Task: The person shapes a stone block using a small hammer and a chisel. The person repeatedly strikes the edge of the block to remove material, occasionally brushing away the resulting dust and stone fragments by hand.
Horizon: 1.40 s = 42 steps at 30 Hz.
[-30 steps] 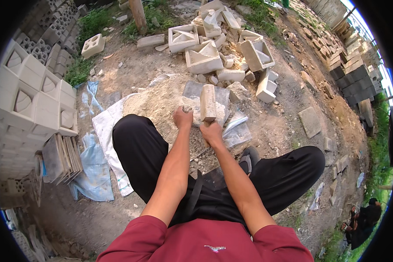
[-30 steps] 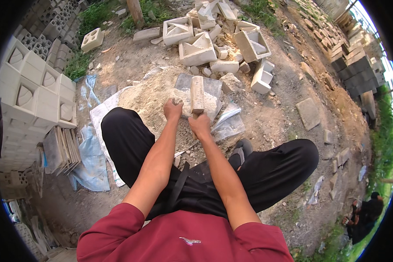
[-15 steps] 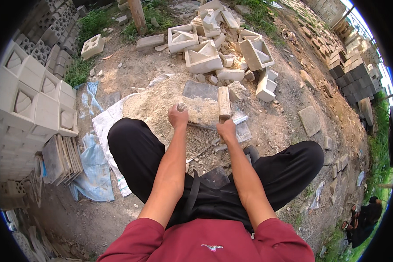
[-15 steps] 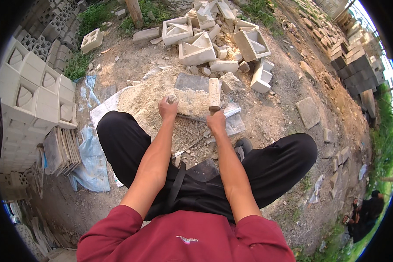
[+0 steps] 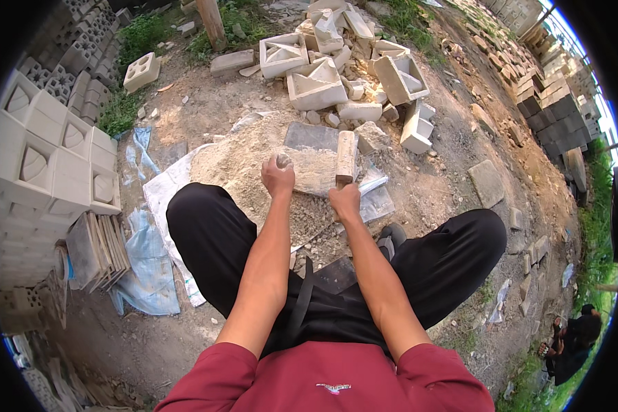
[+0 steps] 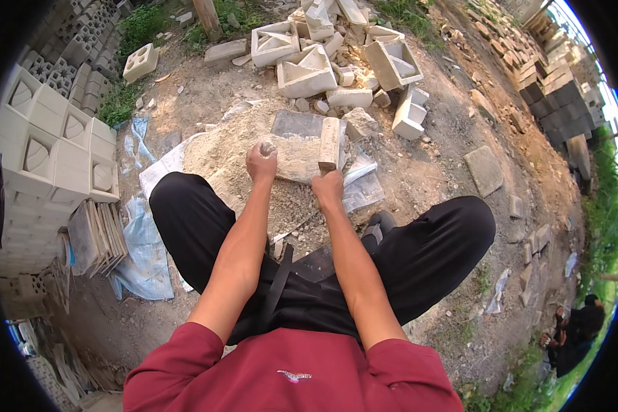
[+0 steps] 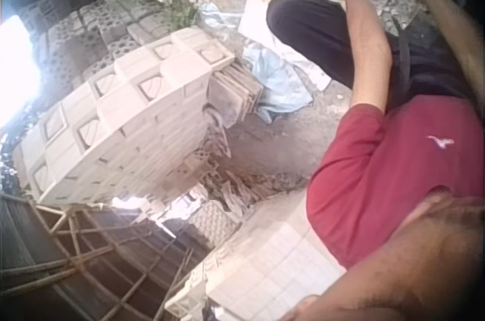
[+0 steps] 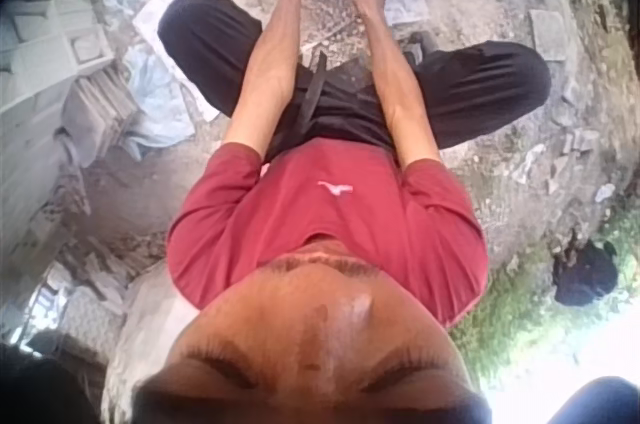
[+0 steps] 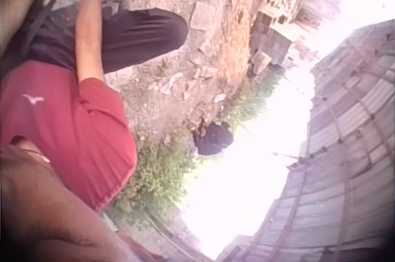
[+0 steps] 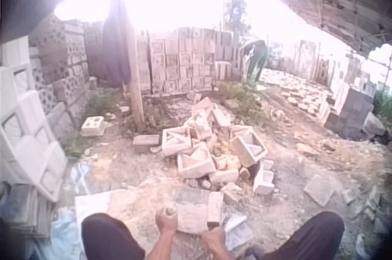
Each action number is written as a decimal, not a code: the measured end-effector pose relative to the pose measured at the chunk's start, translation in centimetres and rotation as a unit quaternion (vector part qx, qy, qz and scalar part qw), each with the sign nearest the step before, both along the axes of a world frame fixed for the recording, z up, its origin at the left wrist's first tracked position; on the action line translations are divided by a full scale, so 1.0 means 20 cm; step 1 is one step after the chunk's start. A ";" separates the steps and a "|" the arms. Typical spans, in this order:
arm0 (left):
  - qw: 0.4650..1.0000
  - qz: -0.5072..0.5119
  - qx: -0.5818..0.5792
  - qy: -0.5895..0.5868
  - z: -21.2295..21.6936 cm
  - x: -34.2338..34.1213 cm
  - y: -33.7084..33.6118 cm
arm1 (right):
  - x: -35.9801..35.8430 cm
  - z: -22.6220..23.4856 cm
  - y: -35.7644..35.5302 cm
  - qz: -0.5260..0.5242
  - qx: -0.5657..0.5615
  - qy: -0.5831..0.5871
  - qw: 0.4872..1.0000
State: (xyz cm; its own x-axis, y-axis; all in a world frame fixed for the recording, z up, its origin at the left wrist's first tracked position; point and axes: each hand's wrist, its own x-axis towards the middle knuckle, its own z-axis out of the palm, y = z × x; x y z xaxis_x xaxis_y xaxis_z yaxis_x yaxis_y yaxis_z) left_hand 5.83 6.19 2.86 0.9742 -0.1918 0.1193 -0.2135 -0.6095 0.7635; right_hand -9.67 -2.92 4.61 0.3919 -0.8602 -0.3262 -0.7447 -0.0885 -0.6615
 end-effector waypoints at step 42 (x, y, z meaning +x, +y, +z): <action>0.955 -0.118 0.133 0.236 -0.05 -0.19 -0.29 | -0.12 -0.02 -0.12 0.052 0.051 -0.058 0.996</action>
